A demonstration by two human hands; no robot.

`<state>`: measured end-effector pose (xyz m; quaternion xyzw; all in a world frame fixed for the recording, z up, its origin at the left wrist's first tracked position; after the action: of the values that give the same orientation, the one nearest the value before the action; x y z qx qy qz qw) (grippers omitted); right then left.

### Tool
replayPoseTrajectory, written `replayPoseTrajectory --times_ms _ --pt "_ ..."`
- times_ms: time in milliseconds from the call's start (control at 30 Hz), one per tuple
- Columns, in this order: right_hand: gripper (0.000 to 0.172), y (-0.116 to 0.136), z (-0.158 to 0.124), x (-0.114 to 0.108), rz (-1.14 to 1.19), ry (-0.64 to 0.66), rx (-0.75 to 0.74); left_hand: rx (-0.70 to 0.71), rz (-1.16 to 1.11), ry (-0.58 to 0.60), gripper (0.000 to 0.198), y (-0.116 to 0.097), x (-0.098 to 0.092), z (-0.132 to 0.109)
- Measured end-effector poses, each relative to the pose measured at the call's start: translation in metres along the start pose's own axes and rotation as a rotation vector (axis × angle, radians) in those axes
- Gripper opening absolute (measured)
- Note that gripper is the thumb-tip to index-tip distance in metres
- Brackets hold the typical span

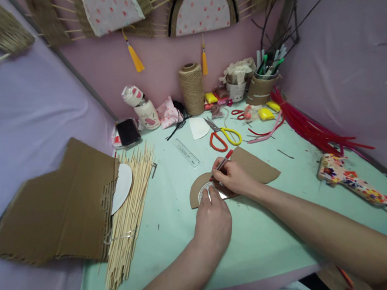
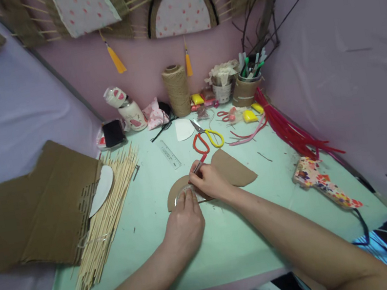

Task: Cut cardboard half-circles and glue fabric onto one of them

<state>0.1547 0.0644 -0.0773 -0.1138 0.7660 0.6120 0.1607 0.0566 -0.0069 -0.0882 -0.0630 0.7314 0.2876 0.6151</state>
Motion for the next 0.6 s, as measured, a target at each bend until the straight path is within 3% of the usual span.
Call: replayPoseTrajectory --times_ms 600 --pt "0.014 -0.0008 -0.0006 0.0004 -0.017 -0.01 0.011 0.025 0.006 0.044 0.044 -0.0009 0.0003 0.0014"
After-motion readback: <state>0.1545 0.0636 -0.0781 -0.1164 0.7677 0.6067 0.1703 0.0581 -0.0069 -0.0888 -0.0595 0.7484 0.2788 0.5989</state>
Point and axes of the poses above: each hand's wrist, its own z-axis towards the middle knuckle, its own x-axis out of the palm, y = z × x, the point moved 6 cm from there along z, towards the middle knuckle, and after that the axes turned 15 degrees about x, right-handed, at the moved point
